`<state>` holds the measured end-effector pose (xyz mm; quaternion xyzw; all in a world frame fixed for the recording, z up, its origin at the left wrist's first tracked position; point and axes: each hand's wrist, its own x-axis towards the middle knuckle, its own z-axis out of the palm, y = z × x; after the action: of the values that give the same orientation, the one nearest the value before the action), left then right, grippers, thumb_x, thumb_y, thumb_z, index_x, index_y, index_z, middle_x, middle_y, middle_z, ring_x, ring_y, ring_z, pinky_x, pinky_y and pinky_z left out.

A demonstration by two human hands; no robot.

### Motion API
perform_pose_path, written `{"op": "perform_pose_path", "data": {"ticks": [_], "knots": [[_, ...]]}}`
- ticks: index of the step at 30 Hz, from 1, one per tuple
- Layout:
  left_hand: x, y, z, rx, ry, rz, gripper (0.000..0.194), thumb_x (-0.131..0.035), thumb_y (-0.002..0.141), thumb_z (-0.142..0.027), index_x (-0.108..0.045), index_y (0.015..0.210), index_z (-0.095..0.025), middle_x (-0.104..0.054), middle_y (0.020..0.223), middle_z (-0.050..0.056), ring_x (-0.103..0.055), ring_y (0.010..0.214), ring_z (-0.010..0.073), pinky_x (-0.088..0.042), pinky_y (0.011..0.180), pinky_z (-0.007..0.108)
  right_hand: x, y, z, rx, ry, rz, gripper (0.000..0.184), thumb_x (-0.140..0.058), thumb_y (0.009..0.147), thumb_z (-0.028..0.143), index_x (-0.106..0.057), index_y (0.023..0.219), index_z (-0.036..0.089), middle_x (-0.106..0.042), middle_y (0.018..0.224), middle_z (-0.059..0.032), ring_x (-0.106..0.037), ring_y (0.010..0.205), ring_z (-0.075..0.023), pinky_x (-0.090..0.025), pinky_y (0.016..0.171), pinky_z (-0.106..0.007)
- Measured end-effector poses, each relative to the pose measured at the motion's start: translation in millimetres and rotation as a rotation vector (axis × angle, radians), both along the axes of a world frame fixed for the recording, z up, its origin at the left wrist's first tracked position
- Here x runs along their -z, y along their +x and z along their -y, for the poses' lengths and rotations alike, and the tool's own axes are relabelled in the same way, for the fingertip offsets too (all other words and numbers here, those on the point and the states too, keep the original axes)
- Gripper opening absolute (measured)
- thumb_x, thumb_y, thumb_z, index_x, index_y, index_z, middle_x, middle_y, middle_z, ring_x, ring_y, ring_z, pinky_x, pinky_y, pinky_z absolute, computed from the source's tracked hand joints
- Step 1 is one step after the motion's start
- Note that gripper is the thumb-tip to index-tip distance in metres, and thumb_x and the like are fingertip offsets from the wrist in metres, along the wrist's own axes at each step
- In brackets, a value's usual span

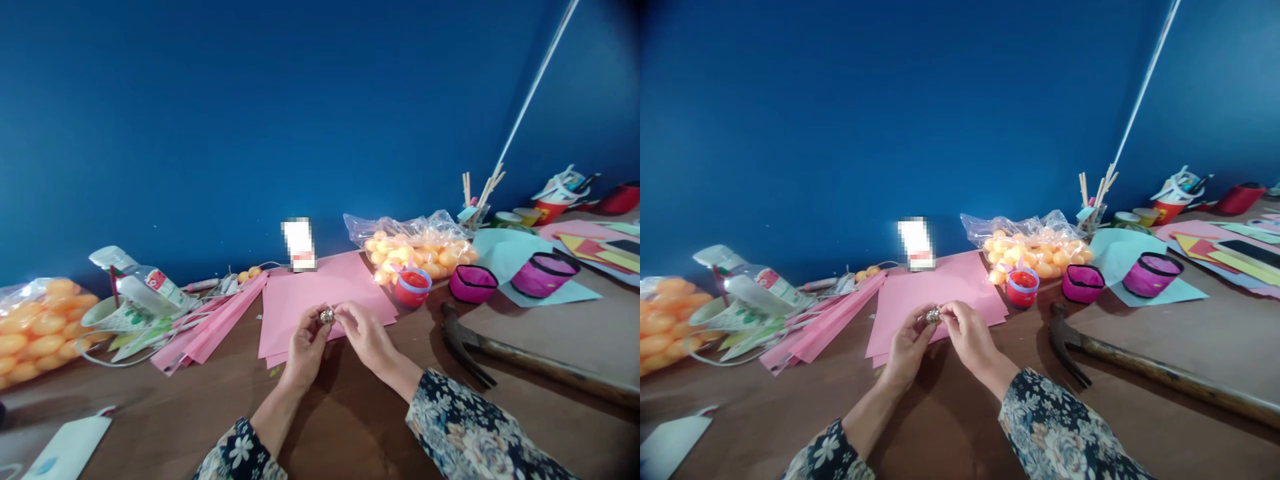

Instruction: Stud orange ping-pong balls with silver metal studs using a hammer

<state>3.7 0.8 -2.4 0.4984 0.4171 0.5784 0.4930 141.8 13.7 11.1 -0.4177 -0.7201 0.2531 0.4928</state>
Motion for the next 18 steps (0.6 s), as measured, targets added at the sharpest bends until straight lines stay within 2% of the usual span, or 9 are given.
{"op": "perform_pose_path", "data": {"ticks": [11,18], "knots": [[9.0,-2.1,-4.3,-0.028,0.037,-0.073,0.035,-0.061,0.073,-0.024,-0.056,0.107,-0.018,-0.060,0.109,0.008,-0.054,0.105,0.0212,-0.038,0.096,0.039,0.2,-0.6,1.0,0.053,0.052,0.143,0.011,-0.043,0.083,0.012,-0.052,0.088,0.018,-0.063,0.086,-0.0068,-0.060,0.080,-0.0182,-0.047,0.071,-0.029],[3.9,-0.2,-2.3,-0.023,-0.009,-0.023,0.037,-0.062,0.073,-0.024,-0.055,0.108,-0.017,-0.061,0.109,0.008,-0.055,0.104,0.0205,-0.039,0.096,0.038,-0.6,-0.4,-0.5,0.066,-0.011,0.127,0.010,-0.043,0.085,0.015,-0.053,0.082,0.017,-0.064,0.081,-0.0061,-0.059,0.076,-0.0178,-0.046,0.068,-0.028]]}}
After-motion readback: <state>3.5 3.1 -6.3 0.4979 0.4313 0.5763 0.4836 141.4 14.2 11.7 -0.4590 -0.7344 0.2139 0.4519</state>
